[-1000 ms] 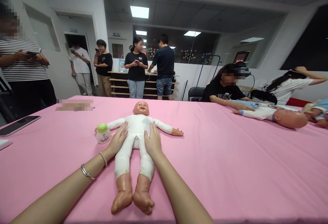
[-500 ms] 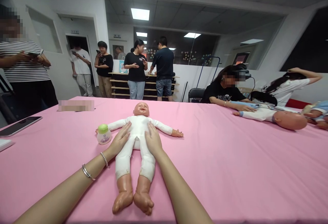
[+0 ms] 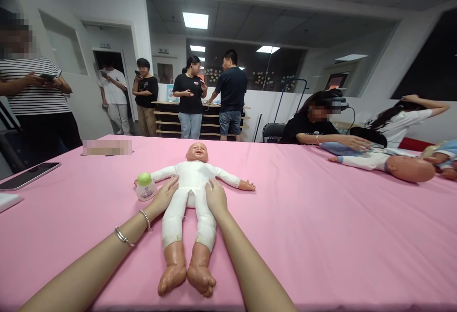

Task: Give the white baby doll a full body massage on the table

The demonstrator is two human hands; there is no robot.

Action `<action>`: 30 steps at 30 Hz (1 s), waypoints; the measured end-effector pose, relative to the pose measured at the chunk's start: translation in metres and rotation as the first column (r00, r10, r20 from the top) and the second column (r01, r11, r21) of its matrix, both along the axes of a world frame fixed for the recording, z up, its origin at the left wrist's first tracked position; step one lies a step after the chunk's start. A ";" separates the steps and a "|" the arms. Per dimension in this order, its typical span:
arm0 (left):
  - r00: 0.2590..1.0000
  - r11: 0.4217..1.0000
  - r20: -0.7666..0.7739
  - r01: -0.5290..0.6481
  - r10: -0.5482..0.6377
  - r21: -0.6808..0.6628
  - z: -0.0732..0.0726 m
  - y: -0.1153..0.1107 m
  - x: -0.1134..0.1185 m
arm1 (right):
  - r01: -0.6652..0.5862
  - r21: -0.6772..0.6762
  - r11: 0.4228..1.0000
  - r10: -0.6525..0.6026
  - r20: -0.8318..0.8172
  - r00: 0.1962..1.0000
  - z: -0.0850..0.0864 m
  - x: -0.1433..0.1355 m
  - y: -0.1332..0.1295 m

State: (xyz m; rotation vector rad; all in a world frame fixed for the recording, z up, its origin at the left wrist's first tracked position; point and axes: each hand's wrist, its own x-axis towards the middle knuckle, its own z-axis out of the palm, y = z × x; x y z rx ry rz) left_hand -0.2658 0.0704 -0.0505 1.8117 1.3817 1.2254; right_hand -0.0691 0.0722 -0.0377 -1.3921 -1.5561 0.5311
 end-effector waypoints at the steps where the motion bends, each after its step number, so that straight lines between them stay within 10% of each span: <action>1: 1.000 0.999 0.028 -0.011 0.010 0.051 0.002 -0.002 0.001 | -0.028 0.071 0.997 0.028 0.013 1.000 0.003 -0.002 -0.003; 7: 0.943 0.936 -0.128 0.324 -0.308 0.139 0.013 -0.016 0.011 | -0.391 0.077 0.917 0.380 0.129 0.916 0.016 -0.009 -0.014; 13: 0.978 0.991 -0.163 0.132 -0.131 -0.002 0.005 -0.008 0.004 | -0.178 -0.073 0.981 0.186 0.128 0.974 0.008 -0.004 -0.005; 18: 0.994 0.976 -0.077 -0.061 0.078 0.209 0.009 -0.013 0.005 | -0.068 0.175 0.982 0.050 0.105 0.993 0.014 -0.005 -0.015; 24: 0.989 0.934 -0.121 0.119 -0.083 0.338 0.016 -0.022 0.011 | -0.281 0.219 0.935 0.249 0.164 0.955 0.022 -0.010 -0.022; 30: 0.987 0.939 -0.112 0.144 -0.114 0.314 0.013 -0.021 0.010 | -0.133 0.142 0.981 0.095 0.249 0.964 0.012 -0.007 -0.016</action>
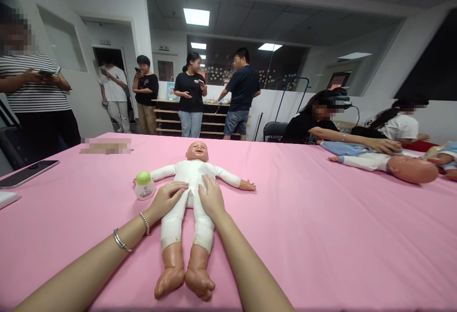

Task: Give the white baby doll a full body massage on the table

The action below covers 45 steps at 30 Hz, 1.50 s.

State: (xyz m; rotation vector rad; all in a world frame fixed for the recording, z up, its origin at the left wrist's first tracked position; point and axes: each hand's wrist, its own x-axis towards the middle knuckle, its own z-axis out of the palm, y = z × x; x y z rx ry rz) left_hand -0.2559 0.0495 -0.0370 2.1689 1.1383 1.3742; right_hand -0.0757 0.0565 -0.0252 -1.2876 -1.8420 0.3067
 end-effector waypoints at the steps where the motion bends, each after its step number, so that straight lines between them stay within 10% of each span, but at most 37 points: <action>1: 0.999 0.999 -0.016 0.032 -0.033 -0.026 0.002 0.000 0.001 | 0.038 -0.009 0.999 -0.038 0.030 0.999 -0.001 0.001 0.000; 9: 0.935 0.958 -0.266 0.176 -0.235 -0.228 0.028 0.025 0.022 | -0.006 0.143 0.990 -0.018 0.169 0.985 0.001 0.002 -0.006; 18: 0.934 0.929 0.013 -0.354 0.357 -0.111 -0.001 0.046 0.007 | -0.084 0.140 0.987 0.058 0.184 0.981 0.003 0.001 -0.009; 25: 0.992 0.999 -0.118 0.042 -0.042 0.004 0.001 0.047 0.017 | -0.169 0.172 0.971 0.150 0.118 0.982 0.002 0.001 -0.008; 30: 0.991 0.947 0.025 -0.117 0.130 -0.300 -0.021 0.069 0.008 | -0.185 0.133 0.974 0.183 0.025 0.983 0.001 -0.001 -0.008; 39: 0.983 0.946 0.111 -0.103 0.143 -0.309 -0.031 0.074 0.005 | -0.324 -0.181 0.929 0.340 0.062 0.939 0.024 -0.007 0.030; 45: 0.982 0.946 0.123 -0.099 0.143 -0.310 -0.033 0.076 0.006 | 0.199 -0.142 0.970 -0.197 0.027 0.980 0.009 -0.017 0.046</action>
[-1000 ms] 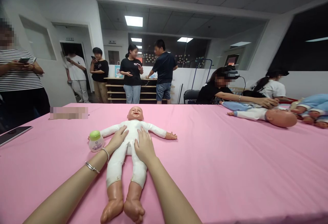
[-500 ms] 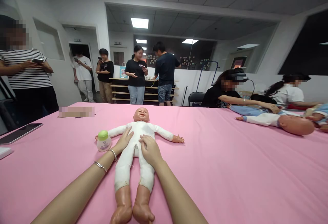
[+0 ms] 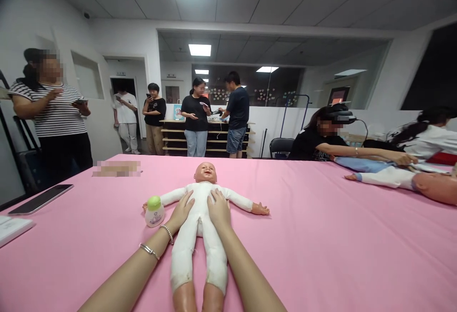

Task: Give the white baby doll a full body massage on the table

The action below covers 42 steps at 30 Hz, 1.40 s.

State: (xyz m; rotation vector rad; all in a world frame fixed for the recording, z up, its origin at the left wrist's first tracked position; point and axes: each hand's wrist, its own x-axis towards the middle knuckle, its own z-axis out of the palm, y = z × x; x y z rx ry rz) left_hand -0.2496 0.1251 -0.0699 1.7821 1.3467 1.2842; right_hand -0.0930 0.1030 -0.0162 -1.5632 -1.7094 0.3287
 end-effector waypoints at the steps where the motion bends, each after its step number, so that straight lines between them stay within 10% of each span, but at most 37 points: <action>1: 1.000 1.000 0.001 -0.001 0.001 0.004 0.000 0.000 0.000 | 0.030 0.042 0.999 -0.030 -0.006 1.000 -0.003 -0.001 -0.003; 8: 1.000 1.000 0.015 -0.020 0.020 0.021 -0.003 0.004 -0.002 | -0.328 0.216 0.919 0.305 0.135 0.943 -0.003 -0.005 -0.019; 16: 0.999 0.999 0.001 -0.033 0.033 0.034 -0.003 0.004 -0.005 | 0.139 0.052 0.989 -0.143 0.098 0.985 -0.009 -0.002 -0.011; 22: 0.999 0.996 -0.001 -0.043 0.043 0.077 -0.008 0.008 -0.007 | -0.061 0.320 0.945 0.022 0.126 0.992 -0.007 -0.001 -0.016; 32: 0.954 0.910 -0.279 0.208 -0.107 0.360 0.015 -0.016 -0.005 | -0.416 0.083 0.905 0.394 0.202 0.897 -0.002 -0.002 -0.015; 39: 0.976 0.981 -0.138 -0.151 0.167 0.123 0.010 -0.011 -0.008 | 0.170 0.003 0.985 -0.170 0.041 0.985 -0.001 -0.002 -0.018; 42: 0.978 0.947 -0.045 -0.183 0.202 0.263 0.020 -0.021 -0.006 | 0.026 0.227 0.974 -0.030 0.015 0.999 -0.001 -0.002 -0.019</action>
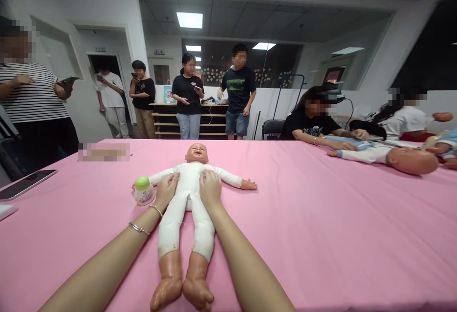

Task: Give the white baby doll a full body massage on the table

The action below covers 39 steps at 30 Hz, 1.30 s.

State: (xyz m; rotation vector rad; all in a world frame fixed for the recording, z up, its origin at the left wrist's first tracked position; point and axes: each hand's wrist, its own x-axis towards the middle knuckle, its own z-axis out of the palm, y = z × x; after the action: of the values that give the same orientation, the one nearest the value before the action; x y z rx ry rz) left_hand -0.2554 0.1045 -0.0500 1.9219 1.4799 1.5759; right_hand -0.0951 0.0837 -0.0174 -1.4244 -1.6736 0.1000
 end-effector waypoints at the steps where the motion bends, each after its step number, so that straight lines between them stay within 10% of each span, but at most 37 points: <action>1: 0.999 0.998 -0.002 0.039 -0.039 0.048 0.003 -0.004 0.002 | -0.103 0.046 0.994 0.102 0.021 0.995 0.000 -0.001 0.000; 6: 0.957 0.960 -0.081 0.280 -0.280 -0.011 0.005 -0.008 0.008 | -0.258 -0.089 0.962 0.263 0.057 0.963 -0.005 -0.004 0.006; 12: 0.999 0.996 -0.030 0.011 -0.013 -0.084 -0.007 0.006 0.001 | 0.048 -0.097 0.994 -0.045 0.038 0.998 -0.004 -0.002 0.003; 17: 0.977 0.975 -0.154 0.168 -0.146 0.144 0.005 -0.008 0.003 | -0.220 0.079 0.972 0.210 0.118 0.970 0.002 -0.003 -0.002; 21: 0.926 0.955 -0.245 0.298 -0.288 0.002 0.004 -0.007 0.006 | -0.332 -0.048 0.942 0.335 0.134 0.933 -0.002 -0.004 0.005; 28: 0.992 0.987 -0.127 -0.042 0.022 -0.155 -0.013 0.007 -0.002 | 0.110 -0.248 0.963 -0.113 0.001 0.994 -0.011 0.002 0.008; 35: 0.952 0.988 -0.265 0.140 -0.152 -0.062 -0.002 0.017 -0.006 | -0.064 -0.193 0.979 0.085 0.103 0.991 -0.006 0.013 0.021; 39: 0.910 0.974 -0.407 -0.023 -0.073 -0.226 -0.007 0.028 -0.014 | 0.006 -0.325 0.946 0.031 0.106 0.994 -0.016 0.030 0.035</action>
State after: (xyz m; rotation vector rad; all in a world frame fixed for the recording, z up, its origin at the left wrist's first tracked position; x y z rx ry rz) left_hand -0.2693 0.1325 -0.0566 2.2129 1.6957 0.9668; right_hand -0.0654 0.1187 -0.0333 -1.6889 -1.8175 0.3230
